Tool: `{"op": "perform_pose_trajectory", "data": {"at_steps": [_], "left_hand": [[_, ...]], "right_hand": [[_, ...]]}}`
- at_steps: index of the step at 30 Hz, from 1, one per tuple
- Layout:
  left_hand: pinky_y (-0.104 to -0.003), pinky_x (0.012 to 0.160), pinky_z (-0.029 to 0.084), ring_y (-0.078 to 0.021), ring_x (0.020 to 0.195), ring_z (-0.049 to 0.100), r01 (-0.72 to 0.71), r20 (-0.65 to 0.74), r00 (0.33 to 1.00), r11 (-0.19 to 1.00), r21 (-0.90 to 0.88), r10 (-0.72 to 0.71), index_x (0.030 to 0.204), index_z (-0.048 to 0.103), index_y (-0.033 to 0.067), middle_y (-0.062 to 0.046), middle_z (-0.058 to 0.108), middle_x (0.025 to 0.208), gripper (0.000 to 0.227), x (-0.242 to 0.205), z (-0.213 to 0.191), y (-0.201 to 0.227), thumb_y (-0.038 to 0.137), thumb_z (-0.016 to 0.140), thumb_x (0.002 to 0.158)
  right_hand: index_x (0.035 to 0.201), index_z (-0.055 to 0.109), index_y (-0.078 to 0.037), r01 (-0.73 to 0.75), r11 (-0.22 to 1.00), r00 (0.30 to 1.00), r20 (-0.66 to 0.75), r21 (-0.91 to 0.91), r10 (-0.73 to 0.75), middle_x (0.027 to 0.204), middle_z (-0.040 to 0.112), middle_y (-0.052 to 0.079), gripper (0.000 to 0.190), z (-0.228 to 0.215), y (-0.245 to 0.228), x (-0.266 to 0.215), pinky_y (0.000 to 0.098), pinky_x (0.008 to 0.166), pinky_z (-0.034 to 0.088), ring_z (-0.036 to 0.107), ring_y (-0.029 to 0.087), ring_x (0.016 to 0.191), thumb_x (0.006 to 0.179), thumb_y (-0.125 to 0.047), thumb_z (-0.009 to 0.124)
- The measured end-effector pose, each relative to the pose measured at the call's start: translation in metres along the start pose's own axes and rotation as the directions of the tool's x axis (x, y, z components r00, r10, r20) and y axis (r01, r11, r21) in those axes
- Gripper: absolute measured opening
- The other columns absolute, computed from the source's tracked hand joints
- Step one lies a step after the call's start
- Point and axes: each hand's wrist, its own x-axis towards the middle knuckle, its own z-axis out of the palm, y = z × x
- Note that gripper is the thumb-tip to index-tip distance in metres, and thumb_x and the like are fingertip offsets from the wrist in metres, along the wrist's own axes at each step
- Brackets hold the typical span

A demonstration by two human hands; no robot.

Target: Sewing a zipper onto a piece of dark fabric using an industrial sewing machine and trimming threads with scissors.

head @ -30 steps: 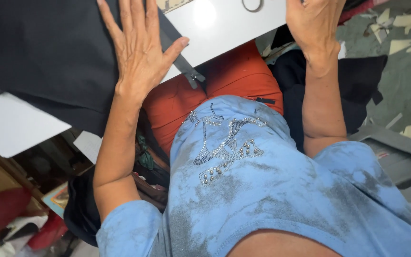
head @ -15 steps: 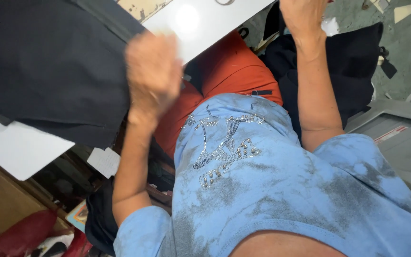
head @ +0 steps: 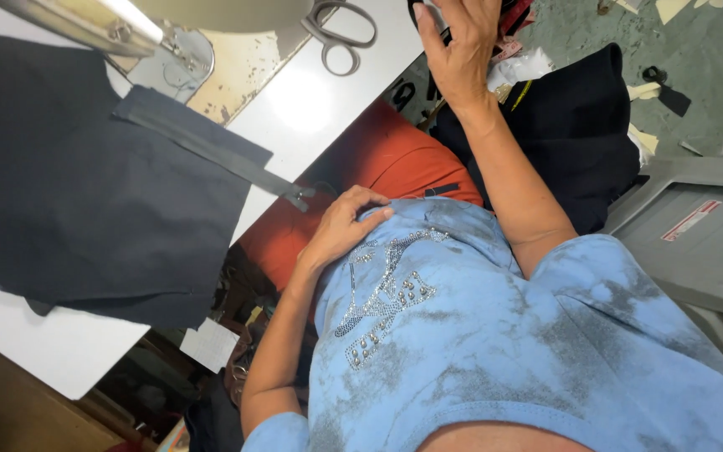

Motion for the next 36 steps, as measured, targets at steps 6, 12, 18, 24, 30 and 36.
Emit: {"op": "perform_pose_trajectory", "data": {"at_steps": [6,12,18,24,30,36], "left_hand": [[-0.045,0.083,0.051,-0.0221,0.105,0.07,-0.03,0.024,0.999,0.979,0.2,0.026,0.102,0.075,0.0223,0.006,0.075,0.11,0.022,0.033,0.017,0.006,0.04,0.063,0.102],[-0.042,0.047,0.042,-0.0259,0.06,0.049,-0.338,-0.339,0.818,0.865,0.371,0.465,0.1,0.051,0.0055,-0.009,0.048,0.094,0.018,0.04,0.017,0.014,0.016,0.053,0.115],[-0.045,0.044,0.048,-0.0297,0.077,0.057,-0.325,-0.291,0.829,0.835,0.444,0.478,0.108,0.049,0.0,-0.015,0.048,0.108,0.012,0.044,0.007,0.022,-0.004,0.06,0.108],[-0.055,0.063,0.047,-0.0346,0.088,0.061,-0.239,-0.195,0.927,0.905,0.352,0.32,0.109,0.045,0.0122,-0.011,0.046,0.113,0.013,0.056,0.016,-0.01,0.013,0.058,0.106],[-0.047,0.055,0.046,-0.0306,0.08,0.062,-0.48,-0.257,0.819,0.858,0.184,0.513,0.103,0.058,0.0106,-0.009,0.057,0.099,0.011,-0.037,-0.042,0.024,0.018,0.056,0.11],[-0.034,0.075,0.054,-0.0222,0.085,0.068,-0.51,-0.122,0.859,0.853,-0.11,0.498,0.111,0.066,0.0043,-0.008,0.07,0.104,0.016,-0.171,-0.159,0.076,0.02,0.063,0.11]], "right_hand": [[0.141,0.067,-0.006,-0.144,0.918,0.99,0.049,0.37,0.136,0.146,0.061,0.013,0.033,-0.031,-0.021,0.009,0.0498,0.117,0.048,0.056,0.034,0.139,0.118,-0.03,0.067],[0.087,0.066,0.005,-0.173,0.891,0.925,0.379,0.42,0.001,0.084,0.063,0.016,0.025,-0.073,-0.034,-0.058,0.0415,0.072,0.046,0.058,0.029,0.075,0.112,0.008,0.062],[0.114,0.079,-0.008,-0.78,0.594,0.255,0.967,0.197,0.014,0.141,0.058,0.01,0.029,-0.097,-0.034,-0.108,0.0333,0.117,0.04,0.055,0.018,0.135,0.102,-0.034,0.073],[0.12,0.074,0.0,-0.966,0.097,-0.25,0.965,-0.241,-0.085,0.119,0.08,0.01,0.034,-0.129,-0.008,-0.115,0.0359,0.093,0.062,0.075,0.019,0.104,0.092,-0.018,0.078],[0.115,0.073,0.003,-0.904,0.046,-0.426,0.904,-0.425,-0.017,0.091,0.076,0.011,0.044,-0.173,0.07,-0.198,0.0395,0.067,0.056,0.071,0.023,0.077,0.077,-0.012,0.09],[0.112,0.073,-0.005,-0.927,-0.266,-0.316,0.934,-0.266,0.166,0.096,0.077,0.007,0.019,-0.136,0.071,-0.206,0.037,0.08,0.057,0.074,0.021,0.085,0.093,-0.007,0.078]]}}
